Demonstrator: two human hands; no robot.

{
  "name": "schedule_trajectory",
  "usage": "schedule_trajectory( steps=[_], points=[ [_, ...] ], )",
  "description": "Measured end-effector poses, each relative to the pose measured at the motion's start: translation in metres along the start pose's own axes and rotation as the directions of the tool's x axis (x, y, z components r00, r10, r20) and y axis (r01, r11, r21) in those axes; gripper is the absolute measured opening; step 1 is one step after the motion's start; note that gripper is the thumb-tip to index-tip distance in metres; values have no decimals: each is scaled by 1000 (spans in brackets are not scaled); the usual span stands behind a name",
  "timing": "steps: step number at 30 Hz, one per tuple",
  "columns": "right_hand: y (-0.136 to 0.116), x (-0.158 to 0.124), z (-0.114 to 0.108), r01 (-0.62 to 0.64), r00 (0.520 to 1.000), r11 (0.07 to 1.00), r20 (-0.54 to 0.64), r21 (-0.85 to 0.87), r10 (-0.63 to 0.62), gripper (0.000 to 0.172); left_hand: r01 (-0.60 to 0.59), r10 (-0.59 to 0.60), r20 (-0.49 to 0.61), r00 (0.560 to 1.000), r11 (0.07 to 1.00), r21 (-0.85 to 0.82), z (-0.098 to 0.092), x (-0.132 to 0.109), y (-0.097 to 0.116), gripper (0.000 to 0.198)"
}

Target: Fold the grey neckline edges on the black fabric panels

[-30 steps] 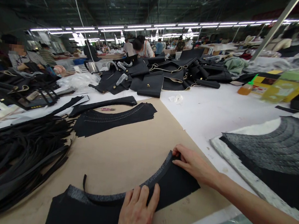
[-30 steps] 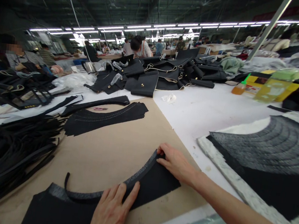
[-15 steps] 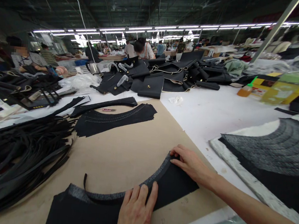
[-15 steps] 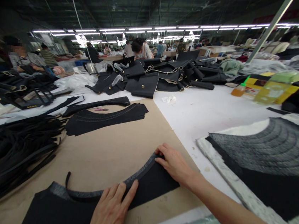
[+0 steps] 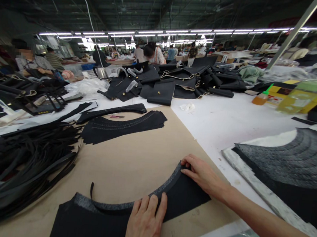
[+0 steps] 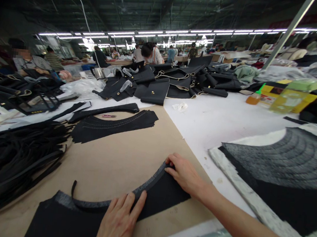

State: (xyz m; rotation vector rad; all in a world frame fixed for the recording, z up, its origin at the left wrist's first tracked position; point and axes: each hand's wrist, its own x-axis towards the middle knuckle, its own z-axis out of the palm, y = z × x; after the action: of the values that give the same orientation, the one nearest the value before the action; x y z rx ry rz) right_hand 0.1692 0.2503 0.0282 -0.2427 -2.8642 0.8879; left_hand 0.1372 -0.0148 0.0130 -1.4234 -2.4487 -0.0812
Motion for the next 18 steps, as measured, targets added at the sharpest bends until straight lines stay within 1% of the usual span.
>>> schedule_trajectory(
  steps=[4,9,14,18],
  points=[
    [0,-1,1,-10,1000,1000,-8,-6,10,15,12,-12,-2,1000,1000,-6,1,0,0,55],
    [1,0,0,13,1000,1000,19,4,-13,7,5,-5,5,1000,1000,-20,1,-1,0,56],
    [0,0,-1,4,1000,1000,4,10,-4,9,-10,10,-9,1000,1000,2,0,-1,0,53],
    [-1,-1,-2,11,1000,1000,2,24,-12,6,-4,4,-15,1000,1000,6,-2,0,1,53]
  ],
)
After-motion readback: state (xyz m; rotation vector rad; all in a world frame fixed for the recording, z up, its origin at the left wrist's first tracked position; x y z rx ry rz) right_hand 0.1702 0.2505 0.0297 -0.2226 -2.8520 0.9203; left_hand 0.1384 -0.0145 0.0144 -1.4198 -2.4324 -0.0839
